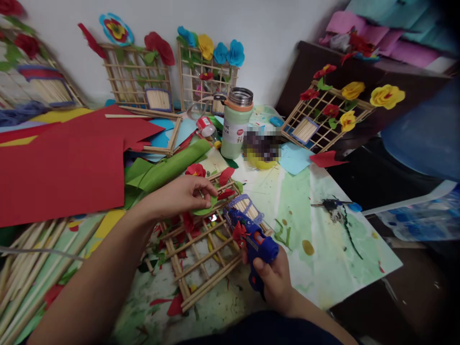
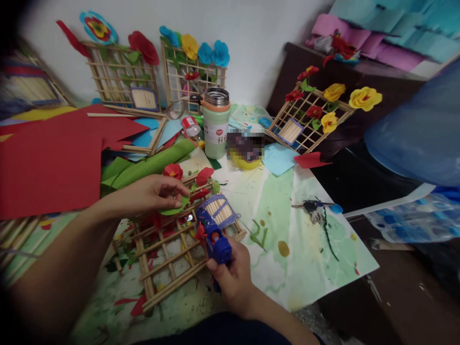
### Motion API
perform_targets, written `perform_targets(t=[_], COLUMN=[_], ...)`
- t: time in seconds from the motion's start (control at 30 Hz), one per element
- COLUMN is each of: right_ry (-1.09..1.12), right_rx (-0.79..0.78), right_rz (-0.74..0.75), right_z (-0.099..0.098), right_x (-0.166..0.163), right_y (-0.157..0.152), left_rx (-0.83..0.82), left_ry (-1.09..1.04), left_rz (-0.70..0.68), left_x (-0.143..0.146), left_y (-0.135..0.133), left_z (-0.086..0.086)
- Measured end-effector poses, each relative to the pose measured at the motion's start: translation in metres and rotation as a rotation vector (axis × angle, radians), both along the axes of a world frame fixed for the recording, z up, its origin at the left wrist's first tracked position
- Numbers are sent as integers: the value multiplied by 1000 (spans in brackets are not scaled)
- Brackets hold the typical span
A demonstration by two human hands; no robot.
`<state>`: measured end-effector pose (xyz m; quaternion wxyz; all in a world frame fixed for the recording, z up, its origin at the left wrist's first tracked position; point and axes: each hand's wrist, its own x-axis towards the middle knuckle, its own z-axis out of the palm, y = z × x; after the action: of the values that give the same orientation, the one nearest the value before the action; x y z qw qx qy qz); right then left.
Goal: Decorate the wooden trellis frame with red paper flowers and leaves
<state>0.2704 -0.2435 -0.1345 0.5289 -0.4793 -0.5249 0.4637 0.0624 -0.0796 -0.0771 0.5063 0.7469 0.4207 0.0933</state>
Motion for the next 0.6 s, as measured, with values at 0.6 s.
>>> perform_targets(t=[0.6], right_ry=[5], right_rx=[4], right_rz=[12], right_z=[-2], right_x=[0], right_y=[-1], left_rx=[-52], left_ry=[-171], left_rz=[81], left_x=[7], left_y=[-12], left_z=[4])
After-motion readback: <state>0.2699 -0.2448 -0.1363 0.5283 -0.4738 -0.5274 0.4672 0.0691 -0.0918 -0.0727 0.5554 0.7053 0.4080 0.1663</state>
